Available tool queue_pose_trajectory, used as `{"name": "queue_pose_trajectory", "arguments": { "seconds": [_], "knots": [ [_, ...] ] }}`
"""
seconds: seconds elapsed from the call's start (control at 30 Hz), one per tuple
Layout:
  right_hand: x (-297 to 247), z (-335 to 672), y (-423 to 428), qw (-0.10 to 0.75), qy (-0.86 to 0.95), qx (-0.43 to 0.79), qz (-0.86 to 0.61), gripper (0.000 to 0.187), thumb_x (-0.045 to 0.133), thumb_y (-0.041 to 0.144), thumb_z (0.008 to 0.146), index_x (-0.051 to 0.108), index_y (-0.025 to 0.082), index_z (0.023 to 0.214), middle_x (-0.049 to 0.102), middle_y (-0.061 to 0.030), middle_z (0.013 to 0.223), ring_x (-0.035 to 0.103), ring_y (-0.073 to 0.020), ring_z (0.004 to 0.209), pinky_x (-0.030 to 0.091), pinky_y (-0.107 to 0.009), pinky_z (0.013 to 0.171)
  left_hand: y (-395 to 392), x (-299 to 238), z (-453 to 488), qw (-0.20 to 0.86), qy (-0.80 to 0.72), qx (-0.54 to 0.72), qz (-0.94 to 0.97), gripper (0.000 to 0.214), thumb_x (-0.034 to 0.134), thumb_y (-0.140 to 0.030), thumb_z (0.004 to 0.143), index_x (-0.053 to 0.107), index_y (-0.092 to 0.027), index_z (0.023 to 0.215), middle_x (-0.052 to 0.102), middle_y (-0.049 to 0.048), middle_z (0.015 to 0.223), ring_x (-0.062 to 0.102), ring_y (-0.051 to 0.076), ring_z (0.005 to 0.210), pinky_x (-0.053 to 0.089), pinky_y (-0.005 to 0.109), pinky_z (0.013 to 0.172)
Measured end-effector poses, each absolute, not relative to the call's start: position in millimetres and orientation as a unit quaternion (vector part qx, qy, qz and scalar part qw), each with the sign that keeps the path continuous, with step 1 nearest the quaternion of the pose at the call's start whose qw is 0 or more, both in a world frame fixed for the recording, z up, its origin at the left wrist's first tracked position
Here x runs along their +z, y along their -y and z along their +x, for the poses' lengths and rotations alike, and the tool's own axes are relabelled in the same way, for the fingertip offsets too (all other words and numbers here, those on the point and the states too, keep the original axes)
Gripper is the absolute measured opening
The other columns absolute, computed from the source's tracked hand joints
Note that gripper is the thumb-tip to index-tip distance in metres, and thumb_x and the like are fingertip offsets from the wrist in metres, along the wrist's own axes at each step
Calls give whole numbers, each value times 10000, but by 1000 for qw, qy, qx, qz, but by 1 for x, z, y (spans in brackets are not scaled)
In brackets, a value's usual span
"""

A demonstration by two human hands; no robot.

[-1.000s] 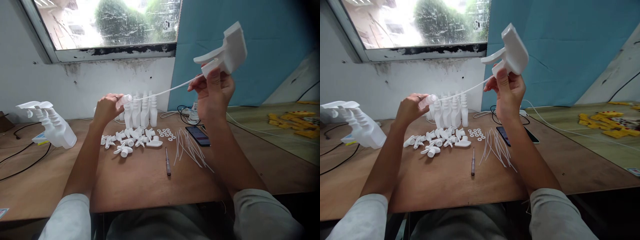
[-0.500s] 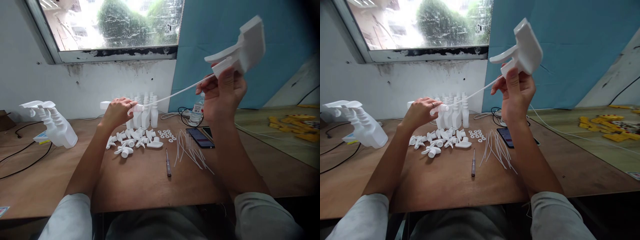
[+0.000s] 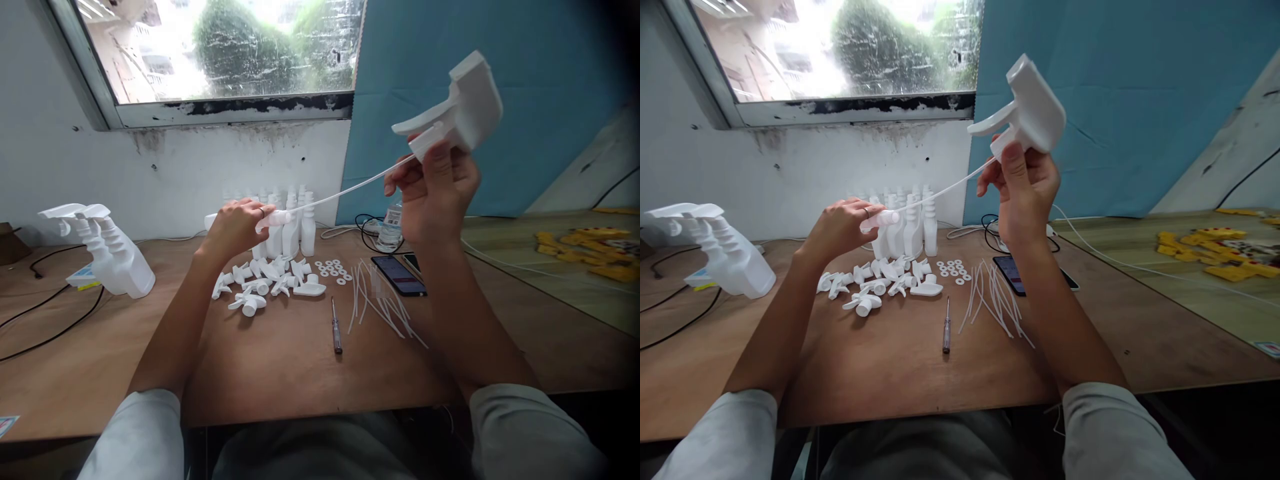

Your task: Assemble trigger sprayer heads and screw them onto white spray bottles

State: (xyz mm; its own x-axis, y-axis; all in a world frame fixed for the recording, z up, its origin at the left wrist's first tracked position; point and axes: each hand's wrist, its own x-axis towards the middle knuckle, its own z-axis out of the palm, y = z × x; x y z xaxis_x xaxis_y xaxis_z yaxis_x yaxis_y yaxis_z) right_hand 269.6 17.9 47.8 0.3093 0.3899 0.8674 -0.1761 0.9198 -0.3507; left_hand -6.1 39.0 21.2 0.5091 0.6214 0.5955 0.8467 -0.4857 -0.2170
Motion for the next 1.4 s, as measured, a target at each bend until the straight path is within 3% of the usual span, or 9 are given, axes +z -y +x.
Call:
{"name": "queue_pose_trajectory", "arguments": {
  "seconds": [0.2, 0.4, 0.6, 0.77, 0.87, 1.17, 1.4],
  "knots": [
    [50, 278, -18, 805, 561, 139, -135, 382, 691, 609, 734, 671, 247, 855, 498, -20, 645, 439, -162, 521, 383, -342, 476, -35, 23, -5, 240, 444, -230, -832, 406, 541, -190, 810, 627, -246, 1202, 679, 43, 1132, 597, 246, 1030, 472, 371, 856],
    [55, 291, -21, 815, 552, 124, -121, 451, 711, 656, 673, 676, 231, 819, 464, -13, 609, 412, -150, 474, 349, -334, 442, -38, 22, -9, 248, 459, -221, -824, 414, 541, -181, 799, 634, -237, 1198, 694, 43, 1097, 611, 249, 1000, 483, 368, 829],
    [50, 280, -23, 806, 561, 160, -99, 381, 734, 565, 720, 668, 204, 825, 514, -23, 659, 455, -136, 513, 365, -297, 415, -28, 24, -3, 231, 433, -218, -843, 389, 529, -227, 826, 640, -240, 1199, 703, 30, 1096, 631, 217, 969, 485, 314, 762],
    [39, 260, -24, 769, 586, 230, -114, 384, 754, 523, 713, 638, 178, 835, 593, -39, 779, 498, -110, 531, 386, -279, 413, -16, 27, 4, 120, 397, -260, -872, 399, 588, -329, 815, 653, -255, 1202, 730, 10, 951, 647, 180, 818, 464, 268, 664],
    [29, 248, -25, 731, 611, 267, -142, 360, 736, 511, 734, 630, 185, 843, 613, -25, 796, 538, -111, 595, 451, -283, 520, -10, 29, 8, 38, 366, -262, -892, 350, 628, -362, 793, 702, -224, 1106, 718, 4, 809, 638, 150, 712, 462, 250, 659],
    [-9, 212, -29, 633, 663, 343, -206, 268, 770, 381, 738, 668, 185, 890, 646, -6, 821, 605, -136, 780, 499, -287, 726, -14, 25, 12, -97, 323, -261, -905, 311, 694, -458, 762, 736, -192, 917, 686, 0, 709, 614, 106, 607, 468, 218, 597],
    [-27, 192, -20, 630, 635, 408, -184, 279, 770, 363, 728, 642, 179, 895, 640, -6, 829, 592, -131, 740, 494, -272, 667, -21, 19, 11, -238, 362, -254, -865, 310, 815, -389, 620, 640, -133, 632, 638, 4, 657, 566, 88, 564, 430, 179, 476]
  ]
}}
